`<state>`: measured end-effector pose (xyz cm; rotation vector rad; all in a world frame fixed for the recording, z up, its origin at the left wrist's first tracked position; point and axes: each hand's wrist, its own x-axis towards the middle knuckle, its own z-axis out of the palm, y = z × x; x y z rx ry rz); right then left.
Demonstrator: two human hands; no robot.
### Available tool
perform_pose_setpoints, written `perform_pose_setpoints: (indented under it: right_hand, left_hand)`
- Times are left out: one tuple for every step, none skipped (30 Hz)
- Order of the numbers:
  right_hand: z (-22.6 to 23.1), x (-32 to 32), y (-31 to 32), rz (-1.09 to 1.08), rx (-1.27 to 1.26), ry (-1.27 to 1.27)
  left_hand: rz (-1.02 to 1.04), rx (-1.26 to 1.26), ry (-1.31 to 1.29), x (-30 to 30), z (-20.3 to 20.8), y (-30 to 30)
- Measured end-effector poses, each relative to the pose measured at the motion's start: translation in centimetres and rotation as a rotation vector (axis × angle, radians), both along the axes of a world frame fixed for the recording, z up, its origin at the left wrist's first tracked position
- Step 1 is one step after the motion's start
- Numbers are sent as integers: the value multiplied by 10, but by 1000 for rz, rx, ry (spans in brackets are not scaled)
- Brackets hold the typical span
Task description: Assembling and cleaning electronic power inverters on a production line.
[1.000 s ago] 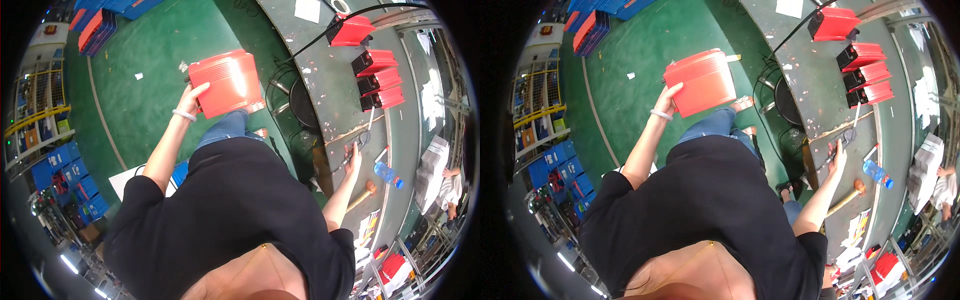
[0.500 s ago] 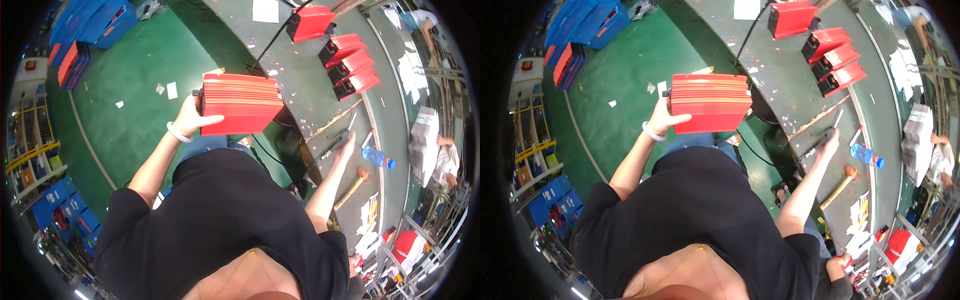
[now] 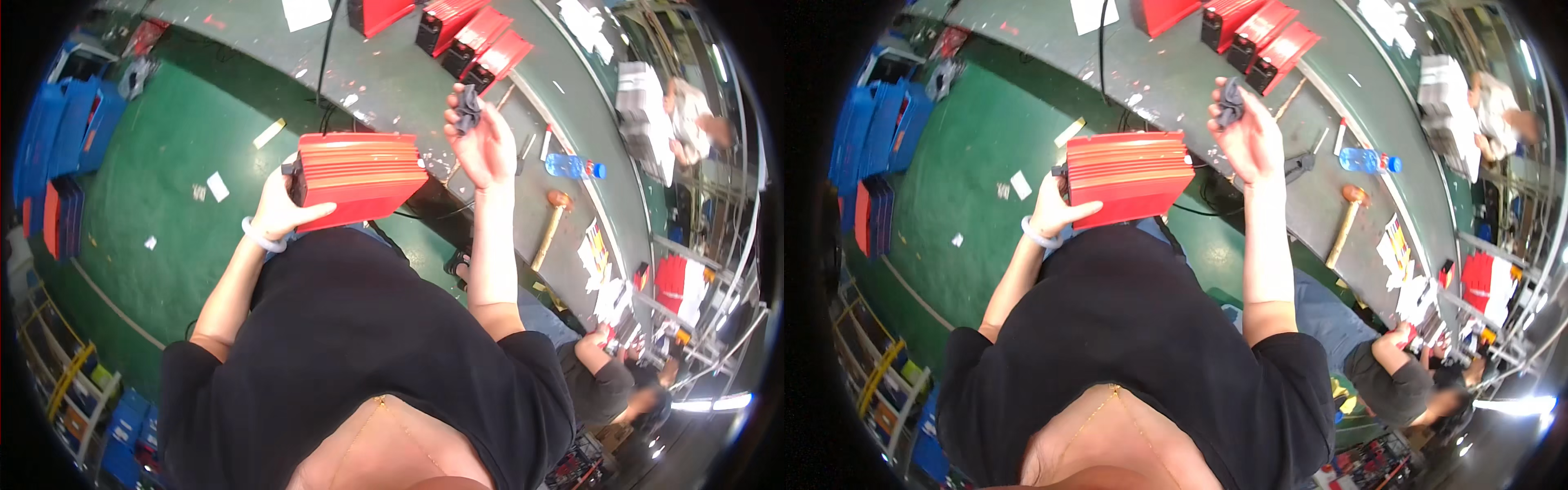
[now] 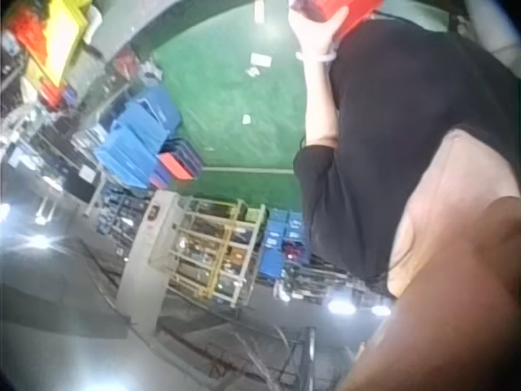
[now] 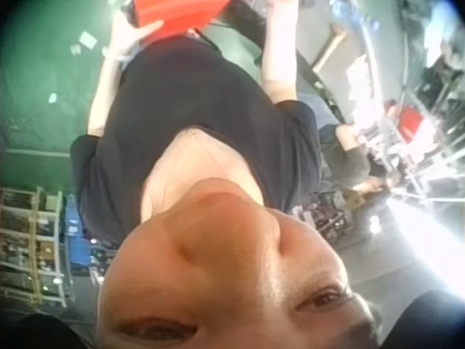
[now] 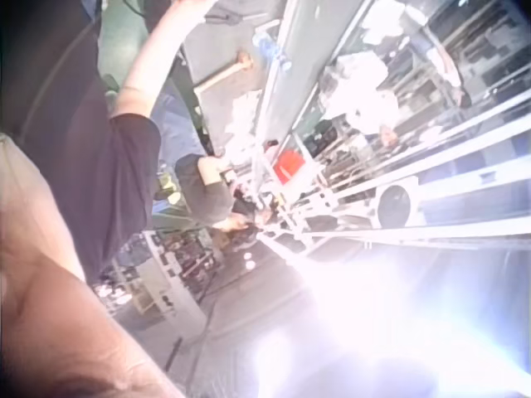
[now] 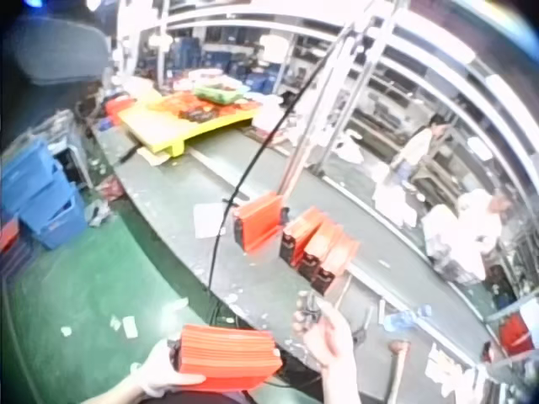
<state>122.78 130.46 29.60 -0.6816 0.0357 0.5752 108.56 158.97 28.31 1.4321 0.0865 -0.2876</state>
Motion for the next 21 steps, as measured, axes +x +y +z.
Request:
perform_pose_setpoints:
  right_hand:
    - [3, -5, 2, -14, -37, -55]
    - [6, -10, 3, -30, -75, -108]
    - [5, -13, 4, -68, -203, -138]
    - [11, -17, 5, -100, -281, -146]
    - [7, -18, 0, -147, -304, -138]
    - [1, -18, -5, -196, -327, -129]
    - [-2, -19, -7, -257, -400, -133]
    - [-1, -20, -4, -314, -472, -134]
    - [3, -24, -3, -345, -449, -83]
    - [18, -32, 3, -415, -415, 42]
    - [8, -36, -3, -443, -279, 67]
    - [-4, -41, -10, -470, -141, 85]
    - [-5, -44, -7, -550, -104, 172]
    - [-3, -50, -5, -515, 45, 154]
    - [-3, -57, -6, -536, -42, 120]
    - [-5, -64, -8, -555, -129, 90]
    - [-4, -69, -8, -582, -210, 41]
    - [1, -75, -13, -621, -209, 30]
    - [7, -83, -22, -654, -313, -59]
    - [13, -91, -33, -678, -416, -142]
    - [8, -94, -51, -636, -240, -349]
  left_hand:
    - [-12, -10, 6, 2, 1, 0]
    - [-40, -13, -6, 7, 0, 0]
    - [-52, -27, 9, 12, -1, 1]
    - [-68, -41, 27, 17, -1, 2]
    - [-78, -44, 14, 22, 0, 1]
    - [-115, -49, 5, 28, -1, 2]
    - [-139, -26, -2, 35, -4, 2]
    - [-159, -3, -9, 41, -7, 3]
    - [-178, 5, 1, 46, -15, 4]
    - [-220, -2, -9, 51, -21, 5]
    - [-242, 16, 8, 58, -23, 4]
    - [-265, 34, 23, 64, -24, 2]
    - [-258, -13, -28, 68, -17, -5]
    - [-275, -33, -74, 72, -16, -7]
    - [-307, -45, -63, 76, -18, -9]
    - [-337, -54, -52, 80, -23, -9]
    - [-377, -10, -32, 85, -27, -8]
    - [-351, 6, -40, 87, -33, -10]
    - [-412, -15, -14, 95, -33, -12]
    - [-467, -33, 17, 99, -31, -15]
    - [-487, -33, 12, 105, -35, -18]
